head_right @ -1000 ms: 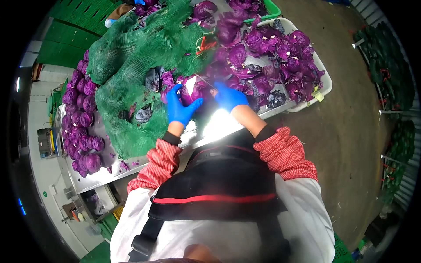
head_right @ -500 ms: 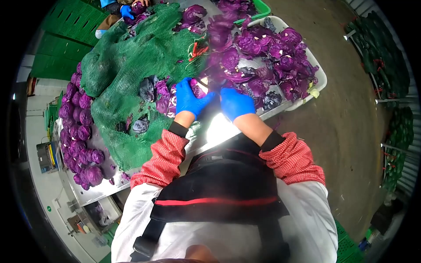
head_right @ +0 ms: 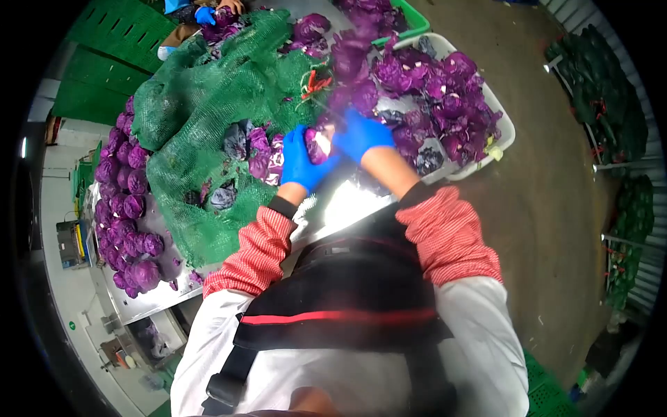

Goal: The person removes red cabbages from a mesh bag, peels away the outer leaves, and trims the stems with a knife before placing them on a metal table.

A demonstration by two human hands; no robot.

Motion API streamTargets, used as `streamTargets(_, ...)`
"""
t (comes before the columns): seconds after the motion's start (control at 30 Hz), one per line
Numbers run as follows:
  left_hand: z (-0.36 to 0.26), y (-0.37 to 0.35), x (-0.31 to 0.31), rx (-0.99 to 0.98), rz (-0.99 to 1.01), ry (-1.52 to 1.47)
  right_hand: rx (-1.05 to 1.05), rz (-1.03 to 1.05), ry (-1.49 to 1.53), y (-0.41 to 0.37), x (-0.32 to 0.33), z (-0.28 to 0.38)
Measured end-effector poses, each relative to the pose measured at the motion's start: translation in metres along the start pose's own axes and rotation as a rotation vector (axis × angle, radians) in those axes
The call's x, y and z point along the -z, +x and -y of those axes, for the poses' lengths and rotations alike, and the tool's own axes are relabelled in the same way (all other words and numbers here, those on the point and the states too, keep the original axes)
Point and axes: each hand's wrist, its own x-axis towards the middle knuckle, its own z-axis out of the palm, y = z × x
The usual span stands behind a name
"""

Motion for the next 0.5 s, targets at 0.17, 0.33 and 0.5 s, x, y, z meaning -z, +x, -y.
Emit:
streamTargets(0.17,0.008,-0.022,0.027,-0.023,0.074,-0.153,0.115,-0.131,0.123,0.01,-0.049,-0.027)
streamTargets(0.33,0.03,-0.048,0.014,0.063,-0.11,-0.581,0.239,-0.115,0.019,-0.031,-0.056,0.007)
streamTargets(0.5,0.02,-0.054,-0.004,0.176,-0.21,-0.642,-0.016,-0.091,-0.138,0.01,-0.068,-0.064)
